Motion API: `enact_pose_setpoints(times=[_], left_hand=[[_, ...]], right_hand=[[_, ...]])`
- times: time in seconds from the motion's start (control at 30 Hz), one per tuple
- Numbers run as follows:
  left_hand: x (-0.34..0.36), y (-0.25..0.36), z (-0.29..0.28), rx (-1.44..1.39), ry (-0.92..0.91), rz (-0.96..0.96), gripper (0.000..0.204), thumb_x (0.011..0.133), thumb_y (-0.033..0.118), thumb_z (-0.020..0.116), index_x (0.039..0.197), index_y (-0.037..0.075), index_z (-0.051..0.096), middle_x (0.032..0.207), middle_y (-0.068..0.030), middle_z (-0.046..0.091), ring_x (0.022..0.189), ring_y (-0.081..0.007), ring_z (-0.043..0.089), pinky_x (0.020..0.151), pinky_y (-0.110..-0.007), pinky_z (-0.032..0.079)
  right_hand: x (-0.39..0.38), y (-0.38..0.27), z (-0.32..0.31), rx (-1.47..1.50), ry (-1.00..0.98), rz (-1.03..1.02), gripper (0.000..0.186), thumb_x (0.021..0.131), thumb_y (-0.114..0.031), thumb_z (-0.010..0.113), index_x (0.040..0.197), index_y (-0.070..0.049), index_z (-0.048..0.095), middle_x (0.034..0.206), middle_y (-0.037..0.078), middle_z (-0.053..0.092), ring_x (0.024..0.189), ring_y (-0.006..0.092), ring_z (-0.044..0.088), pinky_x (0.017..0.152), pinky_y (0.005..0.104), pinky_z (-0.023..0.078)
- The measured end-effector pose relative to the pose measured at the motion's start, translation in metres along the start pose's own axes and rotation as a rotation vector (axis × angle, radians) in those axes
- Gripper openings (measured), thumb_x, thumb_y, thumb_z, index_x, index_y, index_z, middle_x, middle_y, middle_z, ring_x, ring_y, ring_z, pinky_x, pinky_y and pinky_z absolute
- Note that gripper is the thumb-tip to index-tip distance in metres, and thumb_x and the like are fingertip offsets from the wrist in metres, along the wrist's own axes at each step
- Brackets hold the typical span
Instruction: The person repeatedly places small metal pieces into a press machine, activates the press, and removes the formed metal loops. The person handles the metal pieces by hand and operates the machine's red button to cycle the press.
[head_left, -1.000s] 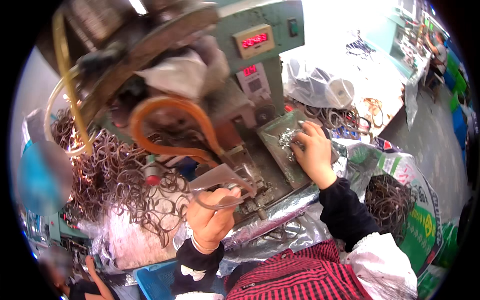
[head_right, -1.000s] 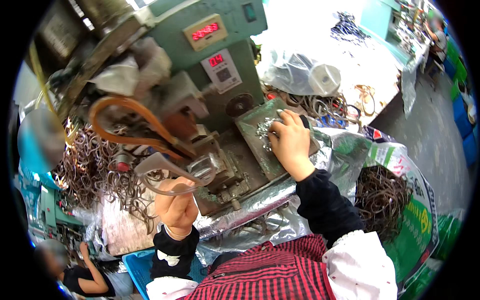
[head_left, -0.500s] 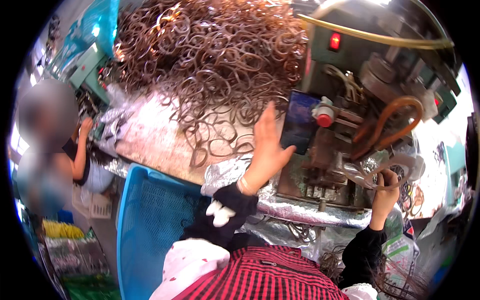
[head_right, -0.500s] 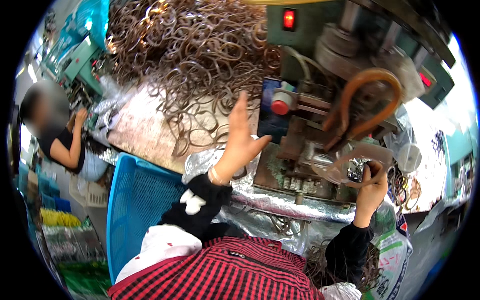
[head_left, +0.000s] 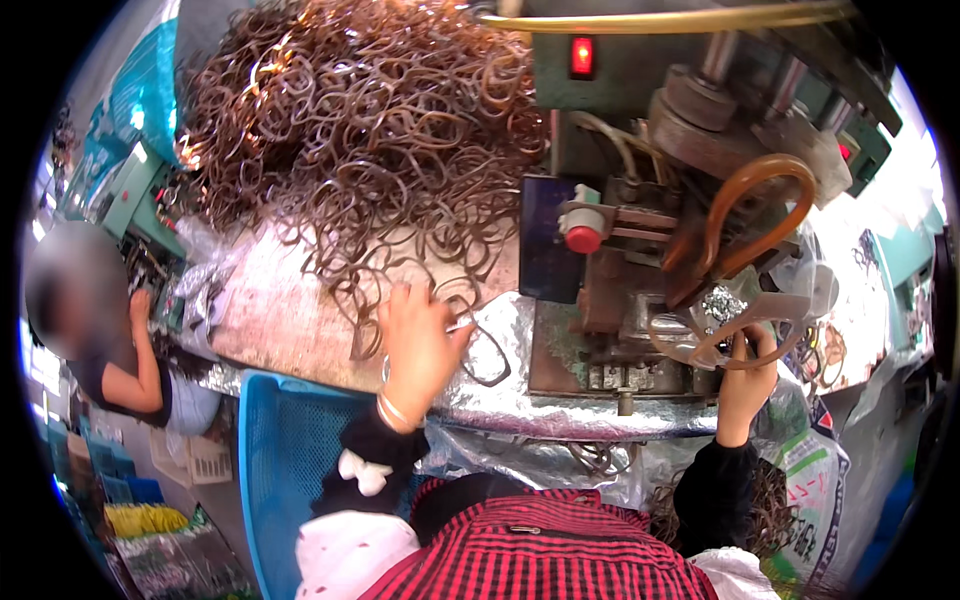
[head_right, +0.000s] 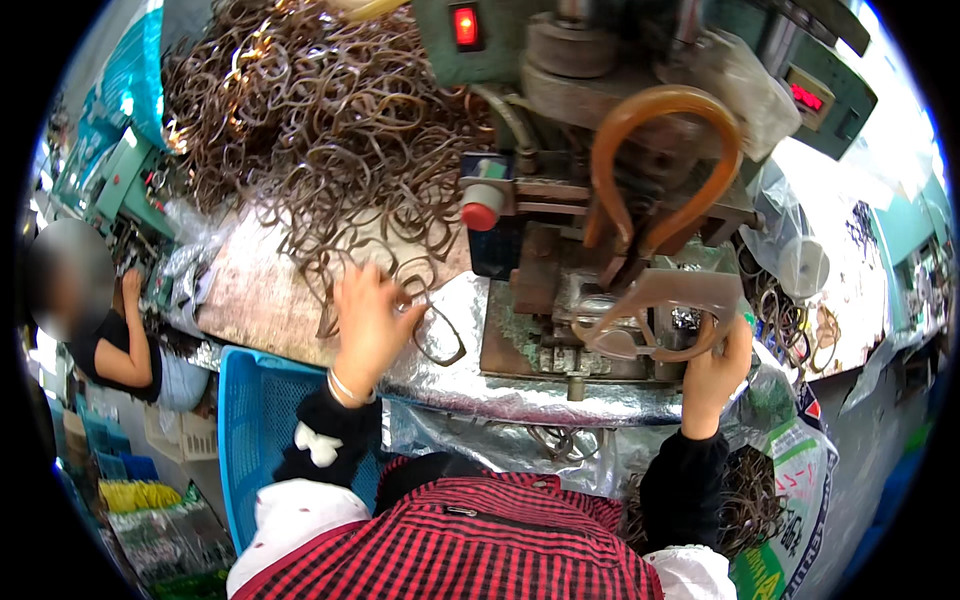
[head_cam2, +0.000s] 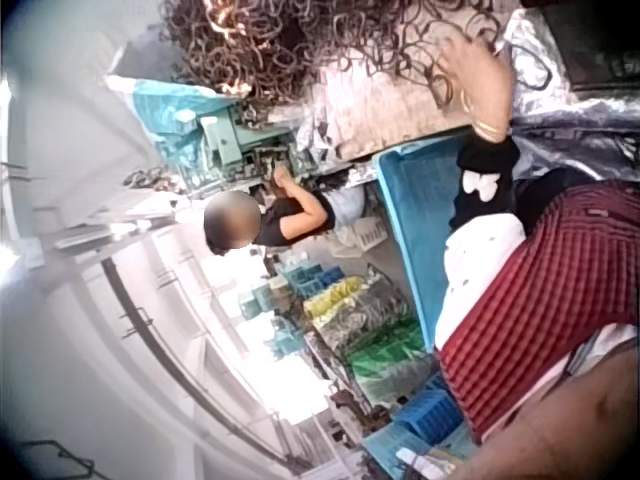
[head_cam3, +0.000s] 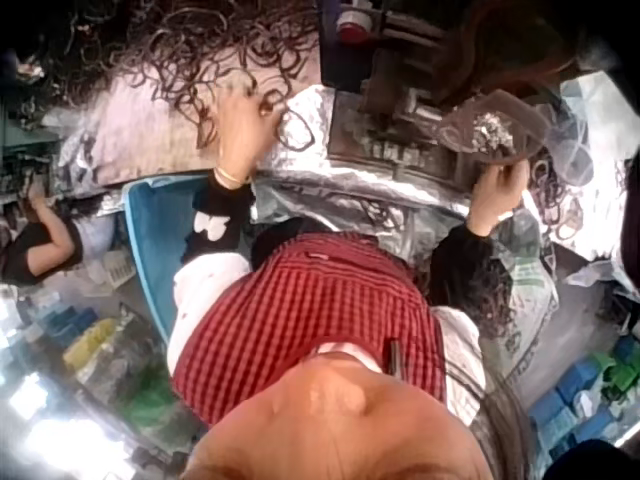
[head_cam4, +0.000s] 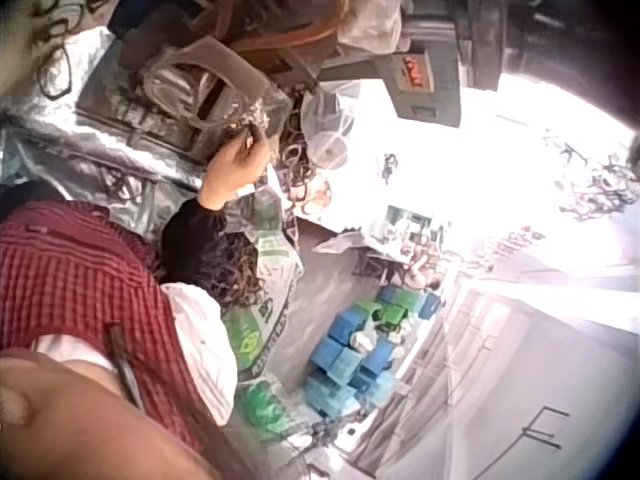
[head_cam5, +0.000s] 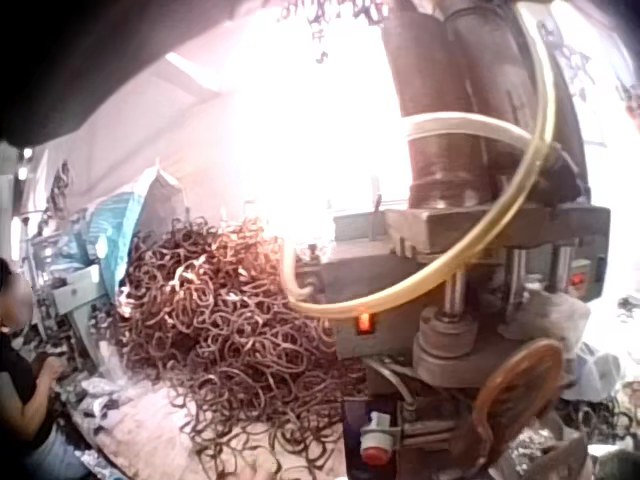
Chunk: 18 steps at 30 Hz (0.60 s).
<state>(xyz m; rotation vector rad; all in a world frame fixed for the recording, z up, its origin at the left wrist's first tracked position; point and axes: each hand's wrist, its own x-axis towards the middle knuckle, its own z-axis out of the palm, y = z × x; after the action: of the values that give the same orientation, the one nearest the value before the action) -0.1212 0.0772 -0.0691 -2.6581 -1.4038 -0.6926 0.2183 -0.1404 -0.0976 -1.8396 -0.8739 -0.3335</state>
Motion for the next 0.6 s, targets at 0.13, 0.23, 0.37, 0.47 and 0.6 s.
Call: enact_pose_setpoints(times=[0.13, 0.23, 0.37, 0.47, 0.6], left_hand=[[-0.027, 0.001, 0.024, -0.161, 0.155, -0.076, 0.025, 0.068, 0.026, 0.086, 0.076, 0.008, 0.072, 0.088, -0.0092, 0.057, 0.093, -0.0319, 0.053, 0.080, -0.043, 0.043], [-0.023, 0.013, 0.015, -0.093, 0.134, -0.085, 0.023, 0.070, 0.023, 0.085, 0.079, 0.007, 0.071, 0.084, -0.0104, 0.060, 0.085, -0.0329, 0.058, 0.074, -0.043, 0.046], [-0.038, 0.000, 0.018, -0.191, -0.197, -0.185, 0.019, 0.078, 0.013, 0.076, 0.087, -0.002, 0.070, 0.083, -0.0189, 0.067, 0.077, -0.0391, 0.065, 0.068, -0.045, 0.051], [-0.042, -0.001, 0.032, -0.526, 0.070, -0.134, 0.017, 0.084, 0.007, 0.071, 0.093, -0.007, 0.069, 0.084, -0.0173, 0.070, 0.072, -0.0297, 0.066, 0.068, -0.037, 0.052], [-0.050, 0.013, 0.024, -1.041, 0.154, -0.371, 0.016, 0.098, 0.001, 0.057, 0.108, -0.006, 0.067, 0.084, -0.0027, 0.064, 0.067, -0.0060, 0.053, 0.060, -0.021, 0.043]], right_hand=[[-0.023, -0.011, -0.025, 0.104, 0.040, 0.186, 0.010, 0.092, 0.000, 0.065, 0.102, 0.003, 0.065, 0.092, 0.006, 0.064, 0.085, 0.0149, 0.060, 0.081, 0.0277, 0.047], [-0.012, -0.051, -0.031, 0.362, -0.056, 0.165, 0.014, 0.087, 0.003, 0.067, 0.101, 0.002, 0.065, 0.094, 0.005, 0.065, 0.087, 0.0127, 0.060, 0.083, 0.0250, 0.047], [0.033, -0.113, -0.008, 0.539, -0.244, 0.028, 0.022, 0.084, 0.004, 0.069, 0.105, 0.003, 0.064, 0.098, 0.007, 0.067, 0.093, 0.0126, 0.065, 0.085, 0.0259, 0.050], [0.037, -0.118, 0.011, 0.690, -0.258, 0.135, 0.028, 0.084, 0.002, 0.070, 0.110, 0.003, 0.061, 0.097, 0.006, 0.067, 0.093, 0.0125, 0.066, 0.085, 0.0259, 0.050], [0.028, -0.119, 0.017, 0.888, -0.267, 0.313, 0.036, 0.084, 0.000, 0.070, 0.117, 0.003, 0.058, 0.092, 0.004, 0.067, 0.091, 0.0095, 0.064, 0.084, 0.0240, 0.048]])
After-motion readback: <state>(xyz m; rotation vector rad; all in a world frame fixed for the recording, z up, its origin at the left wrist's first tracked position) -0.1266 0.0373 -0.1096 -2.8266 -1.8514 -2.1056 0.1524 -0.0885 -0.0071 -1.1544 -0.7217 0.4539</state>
